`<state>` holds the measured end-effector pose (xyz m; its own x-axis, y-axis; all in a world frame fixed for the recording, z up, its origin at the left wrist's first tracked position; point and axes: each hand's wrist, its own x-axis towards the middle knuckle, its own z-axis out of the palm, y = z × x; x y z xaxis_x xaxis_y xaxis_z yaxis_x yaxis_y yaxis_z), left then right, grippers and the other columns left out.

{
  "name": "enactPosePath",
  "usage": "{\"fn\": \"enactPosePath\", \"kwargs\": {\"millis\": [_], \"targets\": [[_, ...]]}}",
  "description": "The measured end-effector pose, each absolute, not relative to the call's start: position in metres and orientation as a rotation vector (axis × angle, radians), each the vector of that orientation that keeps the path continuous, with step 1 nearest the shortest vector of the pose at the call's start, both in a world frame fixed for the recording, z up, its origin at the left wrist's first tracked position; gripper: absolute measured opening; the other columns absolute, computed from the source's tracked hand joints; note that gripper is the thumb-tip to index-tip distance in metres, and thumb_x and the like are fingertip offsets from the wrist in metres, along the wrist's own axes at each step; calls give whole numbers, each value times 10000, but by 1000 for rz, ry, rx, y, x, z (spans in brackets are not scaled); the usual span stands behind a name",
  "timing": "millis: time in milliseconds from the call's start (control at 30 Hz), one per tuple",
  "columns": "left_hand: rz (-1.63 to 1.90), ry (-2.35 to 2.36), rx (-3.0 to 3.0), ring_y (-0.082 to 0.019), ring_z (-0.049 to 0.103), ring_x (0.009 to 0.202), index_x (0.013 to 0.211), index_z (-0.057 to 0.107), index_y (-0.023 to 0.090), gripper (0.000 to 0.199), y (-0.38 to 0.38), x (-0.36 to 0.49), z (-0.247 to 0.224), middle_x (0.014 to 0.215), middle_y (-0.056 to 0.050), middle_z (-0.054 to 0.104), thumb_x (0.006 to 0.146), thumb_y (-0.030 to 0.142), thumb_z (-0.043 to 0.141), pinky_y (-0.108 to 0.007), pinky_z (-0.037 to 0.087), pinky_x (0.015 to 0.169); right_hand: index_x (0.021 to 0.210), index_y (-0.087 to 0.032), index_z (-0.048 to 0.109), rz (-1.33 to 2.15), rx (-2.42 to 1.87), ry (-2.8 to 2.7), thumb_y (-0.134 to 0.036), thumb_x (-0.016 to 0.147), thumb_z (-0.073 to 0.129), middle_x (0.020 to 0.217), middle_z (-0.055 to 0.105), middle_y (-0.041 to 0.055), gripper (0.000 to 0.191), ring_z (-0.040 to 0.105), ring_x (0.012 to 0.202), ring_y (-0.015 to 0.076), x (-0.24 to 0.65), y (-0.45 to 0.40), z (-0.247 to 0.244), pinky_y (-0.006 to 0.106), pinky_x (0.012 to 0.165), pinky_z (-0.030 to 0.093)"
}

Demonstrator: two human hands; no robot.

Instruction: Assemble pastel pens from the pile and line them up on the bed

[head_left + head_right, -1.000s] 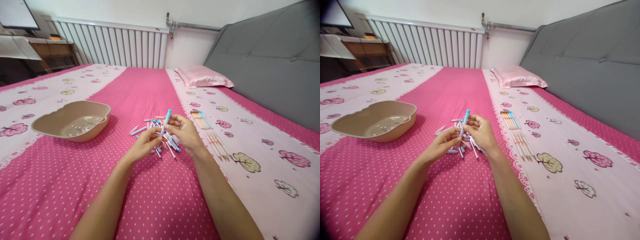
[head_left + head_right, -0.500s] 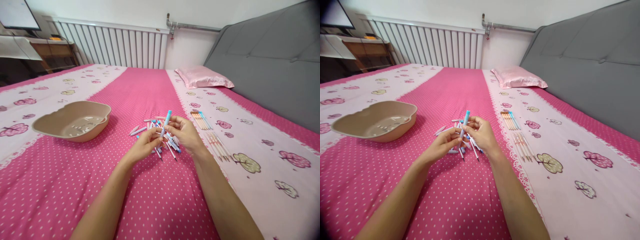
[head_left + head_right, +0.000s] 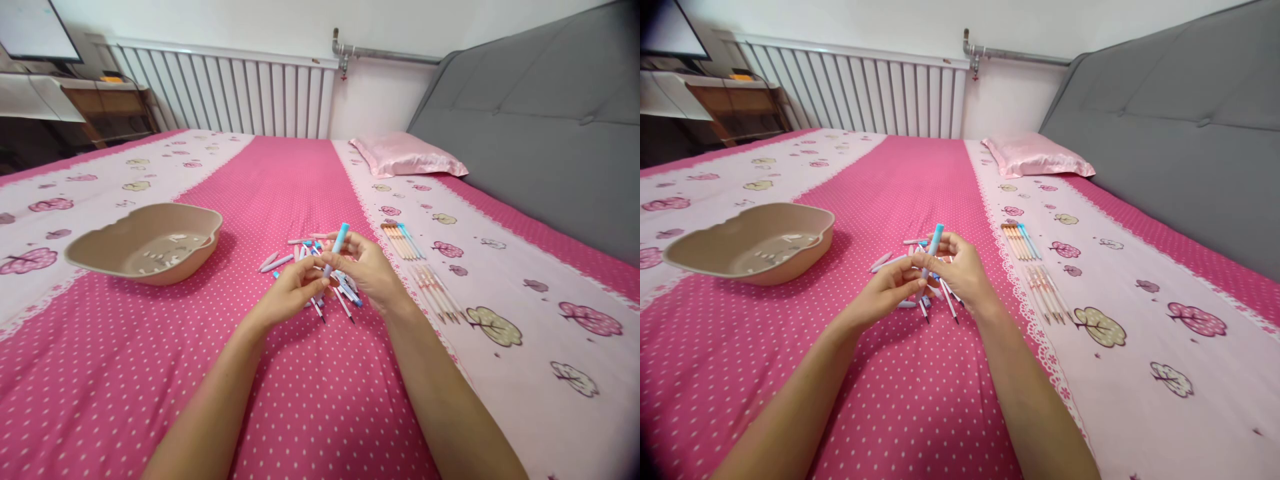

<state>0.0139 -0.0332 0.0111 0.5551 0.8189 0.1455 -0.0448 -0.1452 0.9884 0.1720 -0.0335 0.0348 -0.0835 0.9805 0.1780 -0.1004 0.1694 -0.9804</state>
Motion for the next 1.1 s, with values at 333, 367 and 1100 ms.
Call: {"fn": "enactPosePath", "kwargs": {"millis": [333,367,1100], "targets": [[902,583,1479,-137,626,738,1017,584,140,247,-30,12,7,871,-67,672,830,300,609,-289,491,721,1099,-244,566,1455,-797,-1267,-245,773,652,1029,696,46,337,639,954,210,178,-37,42,327,640,562],[896,581,1478,-138,629,743,1016,585,140,245,-30,12,7,872,-67,673,830,298,610,-290,492,728,1084,-243,571,1446,-808,-1266,-246,764,662,1013,699,45,333,643,940,209,178,-37,41,326,638,561],[905,539,1467,-151,650,796,993,596,146,215,-31,14,10,907,-68,674,832,287,613,-284,506,743,1113,-254,567,1467,-789,-1245,-354,763,680,1056,668,53,381,634,815,176,176,-38,42,297,605,536]]}}
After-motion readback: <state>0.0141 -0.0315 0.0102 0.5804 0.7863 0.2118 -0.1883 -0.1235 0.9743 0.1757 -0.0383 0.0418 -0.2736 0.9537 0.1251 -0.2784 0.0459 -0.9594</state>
